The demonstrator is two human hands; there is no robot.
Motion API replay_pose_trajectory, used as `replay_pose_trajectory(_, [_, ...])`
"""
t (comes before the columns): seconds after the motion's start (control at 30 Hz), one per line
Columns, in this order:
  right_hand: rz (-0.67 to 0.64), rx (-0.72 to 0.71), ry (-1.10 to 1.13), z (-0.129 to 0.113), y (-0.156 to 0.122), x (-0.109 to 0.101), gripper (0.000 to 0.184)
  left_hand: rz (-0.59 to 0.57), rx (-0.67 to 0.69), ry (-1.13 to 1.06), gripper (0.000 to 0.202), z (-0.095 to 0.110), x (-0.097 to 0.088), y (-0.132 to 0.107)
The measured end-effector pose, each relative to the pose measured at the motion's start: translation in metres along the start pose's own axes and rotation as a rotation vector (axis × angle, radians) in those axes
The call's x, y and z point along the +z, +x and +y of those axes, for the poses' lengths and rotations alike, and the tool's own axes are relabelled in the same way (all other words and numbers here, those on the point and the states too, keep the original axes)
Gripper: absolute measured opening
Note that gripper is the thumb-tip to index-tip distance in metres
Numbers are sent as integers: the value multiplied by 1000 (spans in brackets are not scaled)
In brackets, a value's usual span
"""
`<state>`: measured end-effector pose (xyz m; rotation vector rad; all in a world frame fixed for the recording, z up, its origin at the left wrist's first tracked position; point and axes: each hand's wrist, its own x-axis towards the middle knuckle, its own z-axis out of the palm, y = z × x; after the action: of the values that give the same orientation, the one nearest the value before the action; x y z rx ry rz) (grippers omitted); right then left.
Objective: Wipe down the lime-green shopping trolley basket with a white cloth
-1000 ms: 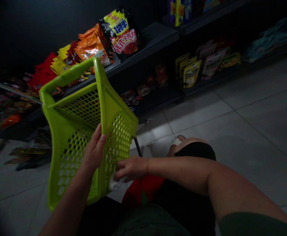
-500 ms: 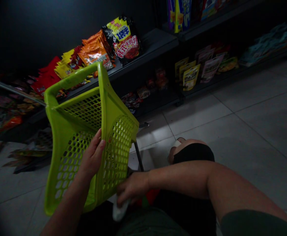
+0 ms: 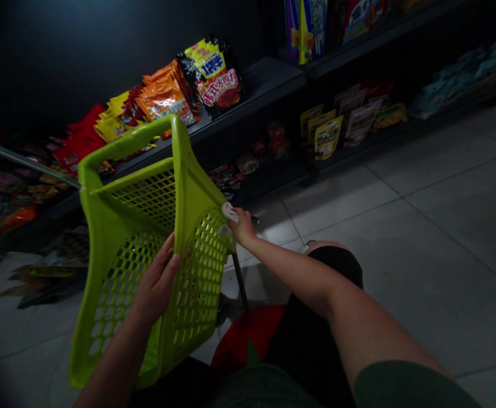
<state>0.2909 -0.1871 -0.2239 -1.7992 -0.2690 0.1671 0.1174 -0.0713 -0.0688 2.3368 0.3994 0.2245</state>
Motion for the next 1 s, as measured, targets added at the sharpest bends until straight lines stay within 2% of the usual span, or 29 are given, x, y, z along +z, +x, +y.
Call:
replay_pose_trajectory(0.03, [-20, 9, 28, -2, -13, 5, 43, 4, 2, -2, 61, 0, 0, 0])
replay_pose_trajectory(0.1, [-179, -142, 75, -6, -58, 11, 39, 7, 10, -8, 61, 1, 2, 2])
replay_pose_trajectory(0.13, [-298, -275, 93, -6, -85, 12, 35, 9, 14, -10, 61, 2, 2, 3])
replay_pose_trajectory(0.2, [-700, -619, 109, -6, -136, 10, 31, 16, 18, -10, 61, 2, 3, 5])
replay_pose_trajectory(0.23, [-854, -756, 98, -6, -153, 7, 28, 20, 20, -3, 61, 2, 3, 5])
replay_pose_trajectory(0.27, [-957, -843, 80, -5, -160, 3, 25, 23, 21, 7, 61, 1, 3, 5])
replay_pose_trajectory(0.3, [-989, -870, 59, -4, -158, 0, 22, 25, 23, 18, 61, 1, 2, 4])
replay_pose_trajectory(0.37, [-863, -757, 31, -1, -128, -6, 21, 19, 26, 33, 61, -1, 0, 2])
replay_pose_trajectory(0.47, [-515, -457, 28, 3, -51, -9, 29, -2, 17, 22, 62, -5, -1, -1])
replay_pose_trajectory(0.53, [-300, -247, 28, 4, -10, -5, 35, -9, 9, 11, 62, -7, -2, -2])
replay_pose_trajectory(0.6, [-164, -74, 24, 5, 3, 3, 38, -3, 12, 12, 62, -7, -2, -3])
replay_pose_trajectory(0.63, [-131, -15, 27, 6, -4, 8, 38, 4, 15, 15, 62, -6, -1, -3])
replay_pose_trajectory(0.67, [-130, 6, 32, 6, -19, 12, 38, 11, 19, 17, 62, -5, -1, -3])
replay_pose_trajectory(0.73, [-249, -83, 52, 9, -66, 19, 36, 22, 21, 15, 61, -2, 0, -2])
replay_pose_trajectory(0.8, [-491, -262, 92, 13, -120, 20, 35, 32, 16, 6, 61, 1, 1, -2])
replay_pose_trajectory(0.87, [-767, -445, 137, 18, -152, 17, 38, 32, 15, 7, 61, 2, 2, -2])
replay_pose_trajectory(0.9, [-848, -505, 150, 20, -155, 15, 38, 31, 17, 10, 61, 2, 2, -1])
replay_pose_trajectory(0.93, [-859, -527, 154, 22, -147, 12, 36, 27, 20, 13, 61, 1, 1, -1])
replay_pose_trajectory(0.97, [-792, -503, 147, 23, -129, 9, 32, 21, 23, 15, 61, 1, 1, -2])
replay_pose_trajectory(1.0, [-671, -441, 133, 23, -103, 7, 30, 16, 23, 16, 61, 0, 0, -2])
